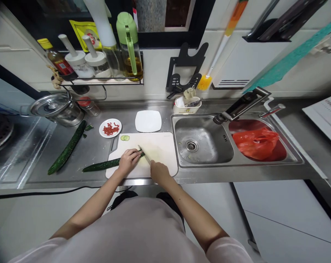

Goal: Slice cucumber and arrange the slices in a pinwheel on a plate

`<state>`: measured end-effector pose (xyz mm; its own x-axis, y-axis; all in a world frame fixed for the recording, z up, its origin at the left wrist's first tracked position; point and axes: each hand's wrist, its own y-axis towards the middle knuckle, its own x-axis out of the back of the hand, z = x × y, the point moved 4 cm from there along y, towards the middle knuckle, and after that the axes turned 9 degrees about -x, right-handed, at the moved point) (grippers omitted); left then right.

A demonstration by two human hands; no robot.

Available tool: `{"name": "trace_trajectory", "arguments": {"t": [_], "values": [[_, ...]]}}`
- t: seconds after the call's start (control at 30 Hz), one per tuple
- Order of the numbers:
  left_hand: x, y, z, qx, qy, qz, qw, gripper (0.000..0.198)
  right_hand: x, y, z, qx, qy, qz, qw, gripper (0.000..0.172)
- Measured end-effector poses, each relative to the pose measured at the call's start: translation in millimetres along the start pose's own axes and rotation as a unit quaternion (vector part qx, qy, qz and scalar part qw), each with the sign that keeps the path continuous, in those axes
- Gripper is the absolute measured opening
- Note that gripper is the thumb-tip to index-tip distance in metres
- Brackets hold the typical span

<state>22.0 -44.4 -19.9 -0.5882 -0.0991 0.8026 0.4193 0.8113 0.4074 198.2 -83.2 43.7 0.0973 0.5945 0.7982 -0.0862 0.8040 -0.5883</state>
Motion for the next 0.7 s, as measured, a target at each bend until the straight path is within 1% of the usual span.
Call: {"name": "trace_trajectory", "arguments": {"t": [0.1, 0.27, 0.43, 0.7], "values": [[-0.3, 0, 0, -0.005, 0.0, -0.001, 1.0, 0.024, 1, 1, 1, 0.003, -0.001, 0.006, 1.0, 0.026], [1.3, 2, -1, -0.022, 0.007, -0.021, 1.0, 0.023, 2, 3, 2, 0.017, -0.001, -0.007, 1.0, 0.028], [2.1, 4, -1, -0.032, 0.007, -0.025, 0.999, 0.022, 0, 8, 3, 0.022, -0.006, -0.015, 1.0, 0.028], [2.4, 3, 0, -0.035, 0.004, -0.022, 0.999, 0.023, -3, 27, 11, 0.029, -0.003, -0.037, 0.999, 0.028]]}}
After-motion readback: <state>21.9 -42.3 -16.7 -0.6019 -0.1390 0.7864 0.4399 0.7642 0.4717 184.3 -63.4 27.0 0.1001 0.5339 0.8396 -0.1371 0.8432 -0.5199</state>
